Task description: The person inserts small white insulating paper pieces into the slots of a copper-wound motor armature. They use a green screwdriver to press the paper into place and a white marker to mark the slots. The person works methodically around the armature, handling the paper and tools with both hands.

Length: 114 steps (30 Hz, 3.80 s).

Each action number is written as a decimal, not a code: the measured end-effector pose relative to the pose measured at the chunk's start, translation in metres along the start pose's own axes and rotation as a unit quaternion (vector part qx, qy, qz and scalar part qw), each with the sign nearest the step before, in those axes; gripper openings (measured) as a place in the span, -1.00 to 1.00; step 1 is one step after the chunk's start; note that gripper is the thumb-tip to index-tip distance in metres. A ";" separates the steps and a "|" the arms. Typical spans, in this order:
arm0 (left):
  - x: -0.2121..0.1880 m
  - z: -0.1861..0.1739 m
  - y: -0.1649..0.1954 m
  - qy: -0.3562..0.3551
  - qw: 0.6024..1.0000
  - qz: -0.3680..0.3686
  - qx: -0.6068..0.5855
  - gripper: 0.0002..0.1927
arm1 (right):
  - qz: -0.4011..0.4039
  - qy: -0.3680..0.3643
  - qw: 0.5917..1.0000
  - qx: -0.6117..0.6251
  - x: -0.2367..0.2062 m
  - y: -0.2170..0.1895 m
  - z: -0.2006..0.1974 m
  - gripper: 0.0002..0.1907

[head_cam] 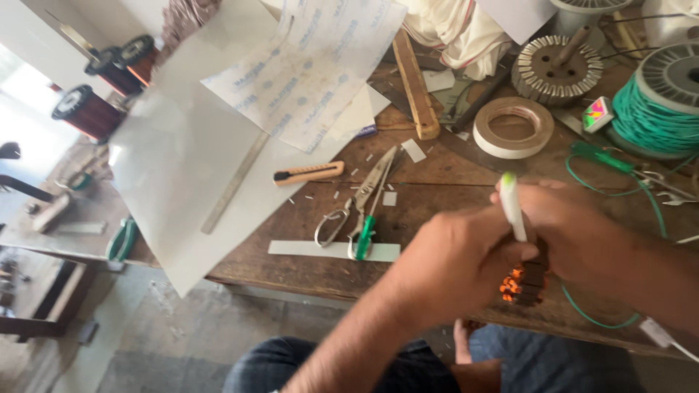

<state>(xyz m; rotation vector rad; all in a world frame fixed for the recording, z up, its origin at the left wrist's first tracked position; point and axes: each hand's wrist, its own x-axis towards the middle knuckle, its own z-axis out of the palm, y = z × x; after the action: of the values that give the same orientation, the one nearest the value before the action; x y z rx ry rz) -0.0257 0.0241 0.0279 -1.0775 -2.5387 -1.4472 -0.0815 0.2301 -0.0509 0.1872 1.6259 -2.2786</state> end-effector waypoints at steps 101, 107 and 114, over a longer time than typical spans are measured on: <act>-0.042 0.065 0.028 0.280 0.935 -0.151 -0.154 -0.86 | 0.059 0.243 0.952 -0.178 -0.034 -0.023 0.053 -0.70; -0.044 0.067 0.027 0.297 0.942 -0.095 -0.124 -0.86 | 0.083 0.263 0.943 -0.184 -0.035 -0.026 0.057 -0.71; -0.047 0.075 0.025 0.302 0.939 -0.091 -0.135 -0.83 | 0.059 0.241 0.951 -0.184 -0.035 -0.023 0.054 -0.69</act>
<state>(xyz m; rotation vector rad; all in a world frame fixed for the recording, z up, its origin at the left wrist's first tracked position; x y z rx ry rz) 0.0468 0.0638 -0.0116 -0.3189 -2.0756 -1.8546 -0.0521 0.1927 -0.0020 0.7718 2.1737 -1.8858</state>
